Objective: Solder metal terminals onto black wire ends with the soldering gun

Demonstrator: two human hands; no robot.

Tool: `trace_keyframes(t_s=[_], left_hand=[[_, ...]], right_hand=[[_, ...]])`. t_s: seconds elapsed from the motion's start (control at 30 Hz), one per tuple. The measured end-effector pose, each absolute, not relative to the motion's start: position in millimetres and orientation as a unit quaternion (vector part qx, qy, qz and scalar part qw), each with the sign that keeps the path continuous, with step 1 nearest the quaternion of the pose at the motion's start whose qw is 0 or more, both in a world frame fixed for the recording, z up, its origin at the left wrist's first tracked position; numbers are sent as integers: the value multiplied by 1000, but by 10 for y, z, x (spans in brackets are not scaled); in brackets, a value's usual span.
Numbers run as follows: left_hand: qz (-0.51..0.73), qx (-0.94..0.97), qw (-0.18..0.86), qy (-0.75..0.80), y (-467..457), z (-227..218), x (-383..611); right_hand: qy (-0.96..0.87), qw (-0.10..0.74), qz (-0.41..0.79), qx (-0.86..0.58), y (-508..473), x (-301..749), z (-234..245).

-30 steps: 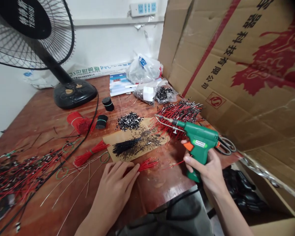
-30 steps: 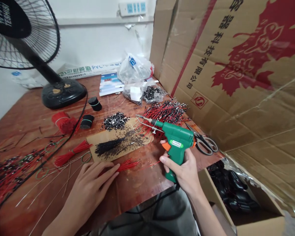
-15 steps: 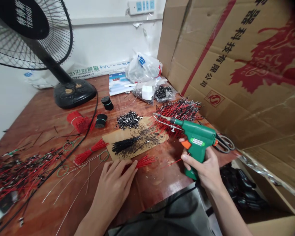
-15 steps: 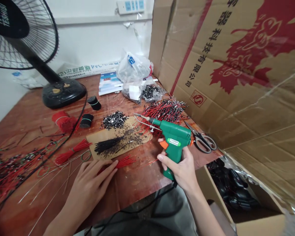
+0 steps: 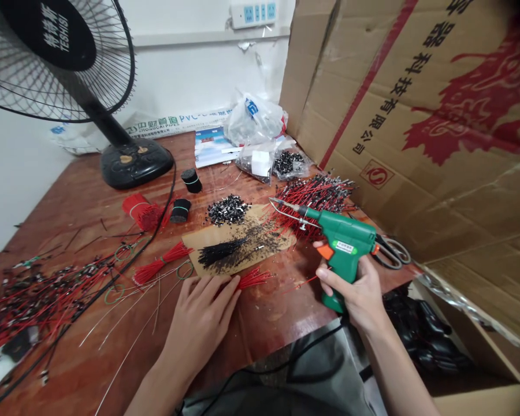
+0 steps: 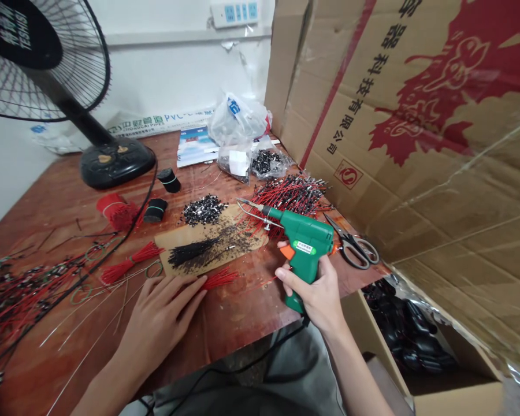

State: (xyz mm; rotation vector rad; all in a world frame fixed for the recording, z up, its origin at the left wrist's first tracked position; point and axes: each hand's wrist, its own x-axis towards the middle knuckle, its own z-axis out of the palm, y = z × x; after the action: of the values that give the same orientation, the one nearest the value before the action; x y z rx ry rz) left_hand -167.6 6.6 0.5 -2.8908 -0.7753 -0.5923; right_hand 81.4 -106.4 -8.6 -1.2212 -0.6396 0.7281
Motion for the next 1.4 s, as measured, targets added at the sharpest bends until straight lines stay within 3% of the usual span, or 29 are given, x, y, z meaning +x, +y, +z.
trace_keyframes(t_s=[1.17, 1.27, 1.4], left_hand=[[-204, -934, 35, -291, 1, 60, -1644], [-225, -927, 1, -300, -64, 97, -1627], [-274, -908, -122, -293, -277, 178, -1419]], right_hand=[[-286, 705, 336, -555, -1062, 809, -67], [-280, 704, 340, -556, -1062, 810, -65], [-284, 703, 344, -554, -1077, 808, -71]])
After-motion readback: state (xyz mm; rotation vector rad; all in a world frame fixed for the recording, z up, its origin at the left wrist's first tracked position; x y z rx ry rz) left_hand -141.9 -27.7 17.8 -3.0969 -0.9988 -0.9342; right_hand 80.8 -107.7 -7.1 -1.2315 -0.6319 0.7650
